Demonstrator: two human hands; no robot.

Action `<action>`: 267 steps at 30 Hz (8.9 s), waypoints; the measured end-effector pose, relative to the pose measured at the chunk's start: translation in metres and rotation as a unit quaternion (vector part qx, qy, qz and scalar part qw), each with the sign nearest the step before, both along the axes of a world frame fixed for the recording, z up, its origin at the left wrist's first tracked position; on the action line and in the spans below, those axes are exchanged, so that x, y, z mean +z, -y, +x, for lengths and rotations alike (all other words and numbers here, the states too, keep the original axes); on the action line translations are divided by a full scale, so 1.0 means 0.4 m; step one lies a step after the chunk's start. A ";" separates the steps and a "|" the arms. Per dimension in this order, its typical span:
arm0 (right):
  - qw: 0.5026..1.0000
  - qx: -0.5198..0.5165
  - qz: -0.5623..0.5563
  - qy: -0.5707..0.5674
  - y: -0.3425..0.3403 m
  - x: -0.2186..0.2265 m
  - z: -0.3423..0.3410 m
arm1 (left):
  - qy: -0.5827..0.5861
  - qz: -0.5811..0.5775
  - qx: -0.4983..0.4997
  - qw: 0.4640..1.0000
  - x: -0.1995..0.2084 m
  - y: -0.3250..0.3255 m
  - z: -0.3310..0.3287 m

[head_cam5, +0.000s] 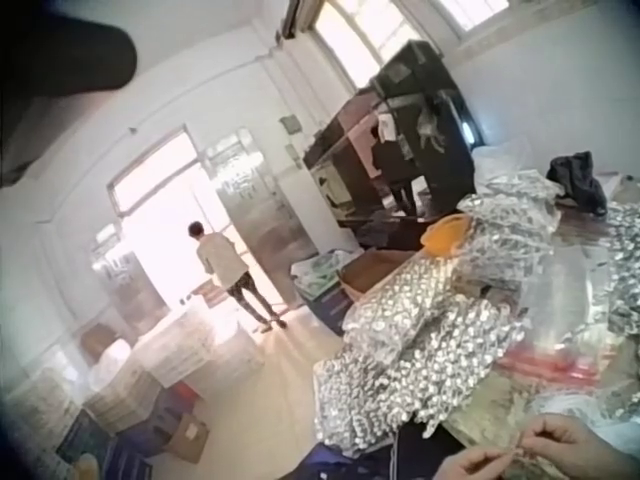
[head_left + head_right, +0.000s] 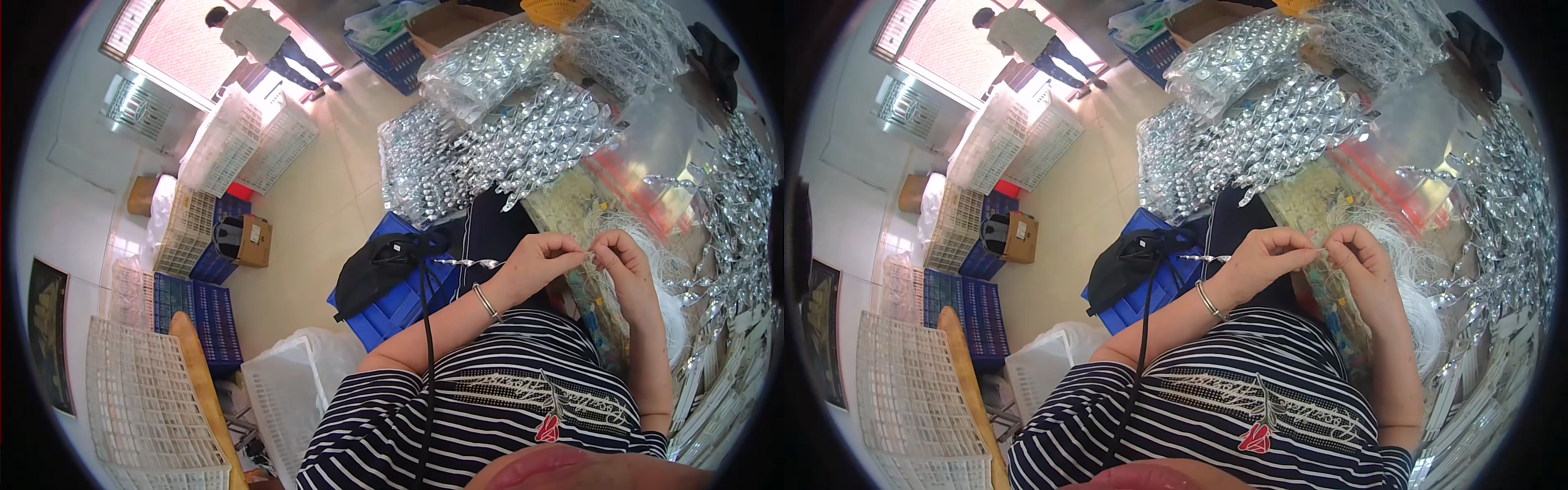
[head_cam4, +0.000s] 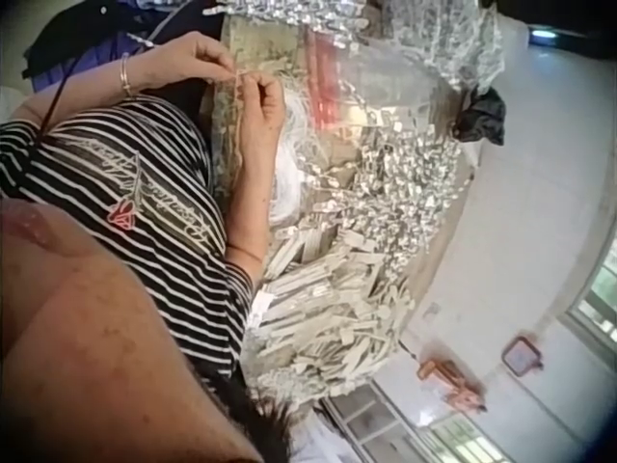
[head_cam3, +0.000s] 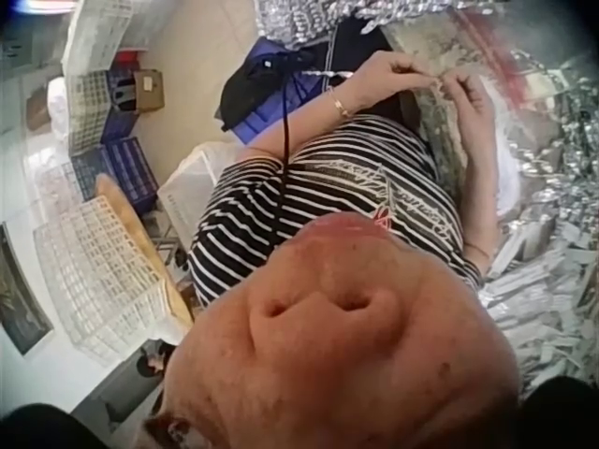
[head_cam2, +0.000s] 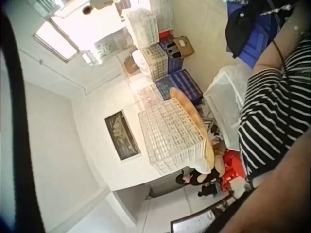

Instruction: Assemble and package small silver plastic components at a factory workbench.

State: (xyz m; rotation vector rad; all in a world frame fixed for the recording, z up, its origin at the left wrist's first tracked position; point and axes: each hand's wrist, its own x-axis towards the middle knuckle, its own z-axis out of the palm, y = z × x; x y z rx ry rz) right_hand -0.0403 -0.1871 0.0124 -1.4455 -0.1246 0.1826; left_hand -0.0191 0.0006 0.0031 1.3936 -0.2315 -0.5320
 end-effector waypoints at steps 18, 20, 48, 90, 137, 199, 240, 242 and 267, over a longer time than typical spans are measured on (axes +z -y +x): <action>1.000 -0.013 0.006 0.001 0.000 -0.003 0.002 | 0.026 0.004 0.004 1.000 0.002 -0.006 0.001; 1.000 -0.007 -0.001 -0.003 0.000 0.000 0.001 | 0.023 0.008 -0.001 1.000 0.005 -0.005 0.003; 0.990 -0.052 0.120 -0.061 0.026 0.030 0.014 | 0.186 0.123 -0.045 0.974 -0.024 -0.049 0.014; 0.978 -0.207 0.026 0.007 0.226 0.028 0.060 | 0.528 0.447 0.202 0.693 -0.023 -0.092 0.417; 0.850 0.131 -0.378 0.344 -0.117 0.111 0.023 | -0.137 -0.129 -0.058 0.980 -0.083 0.025 0.181; 0.984 -0.047 -0.136 0.108 0.031 0.107 0.143 | -0.001 0.078 0.074 0.994 0.005 -0.076 0.089; 0.987 0.004 -0.142 0.082 -0.052 0.044 0.076 | -0.001 0.051 0.118 0.992 0.053 -0.021 0.075; 0.981 0.045 -0.178 0.065 -0.050 0.051 0.078 | 0.001 0.049 0.127 0.991 0.059 -0.029 0.078; 0.985 0.056 -0.146 0.077 -0.043 0.068 0.060 | -0.004 0.040 0.189 0.981 0.056 -0.062 0.084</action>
